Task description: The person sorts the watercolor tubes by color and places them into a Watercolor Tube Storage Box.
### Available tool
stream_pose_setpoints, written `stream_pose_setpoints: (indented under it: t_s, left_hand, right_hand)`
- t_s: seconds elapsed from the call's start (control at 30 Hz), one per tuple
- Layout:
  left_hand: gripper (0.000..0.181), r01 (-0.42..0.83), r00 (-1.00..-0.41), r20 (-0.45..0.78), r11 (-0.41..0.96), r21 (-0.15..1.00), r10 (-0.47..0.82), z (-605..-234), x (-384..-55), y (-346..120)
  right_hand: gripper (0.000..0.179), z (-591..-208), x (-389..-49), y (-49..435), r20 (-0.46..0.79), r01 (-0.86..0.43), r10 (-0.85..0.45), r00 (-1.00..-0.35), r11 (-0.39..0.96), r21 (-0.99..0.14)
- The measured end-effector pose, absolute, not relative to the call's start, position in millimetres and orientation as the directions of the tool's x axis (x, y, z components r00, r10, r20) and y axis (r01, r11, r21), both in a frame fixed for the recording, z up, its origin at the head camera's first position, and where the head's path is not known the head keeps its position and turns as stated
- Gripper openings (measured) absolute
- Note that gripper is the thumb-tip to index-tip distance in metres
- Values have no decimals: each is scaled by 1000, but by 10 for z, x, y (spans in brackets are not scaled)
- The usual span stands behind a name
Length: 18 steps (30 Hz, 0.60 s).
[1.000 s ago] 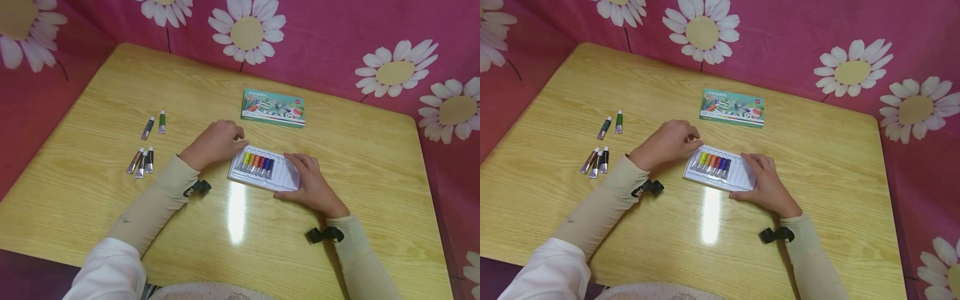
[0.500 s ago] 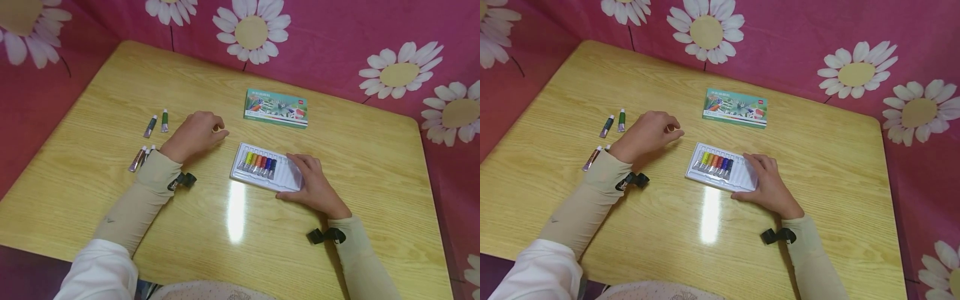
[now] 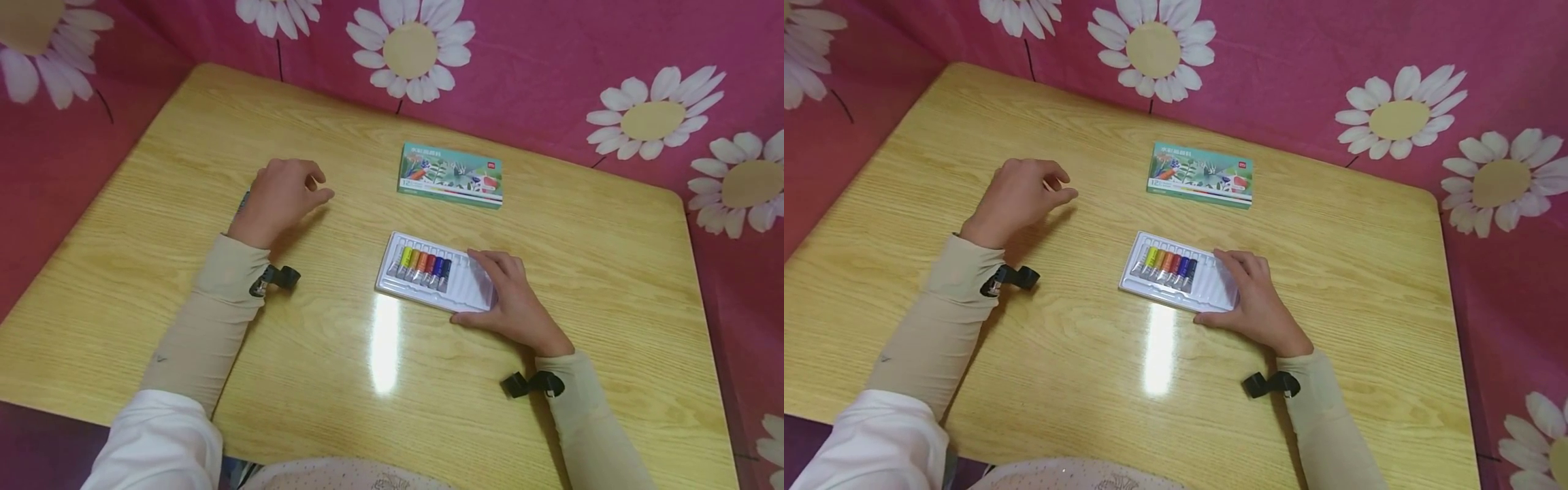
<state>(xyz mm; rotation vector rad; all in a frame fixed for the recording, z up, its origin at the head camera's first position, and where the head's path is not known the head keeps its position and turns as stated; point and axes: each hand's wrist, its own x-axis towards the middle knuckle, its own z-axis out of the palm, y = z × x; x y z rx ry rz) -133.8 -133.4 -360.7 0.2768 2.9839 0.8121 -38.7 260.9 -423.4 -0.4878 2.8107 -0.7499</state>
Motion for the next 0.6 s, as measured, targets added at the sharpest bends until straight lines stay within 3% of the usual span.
stream_pose_setpoints:
  t_s: [0.17,0.6]
  left_hand:
    - [34,88,-996,43,831,550,76,-3597,-1350,-1496]
    - [53,-99,-990,-137,830,549,-28,-3621,-1445,-1805]
  right_hand:
    - [116,-4238,-391,2606,-102,-264,-363,-926,818,-512]
    - [116,-4254,-391,2619,-92,-270,-367,-926,812,-518]
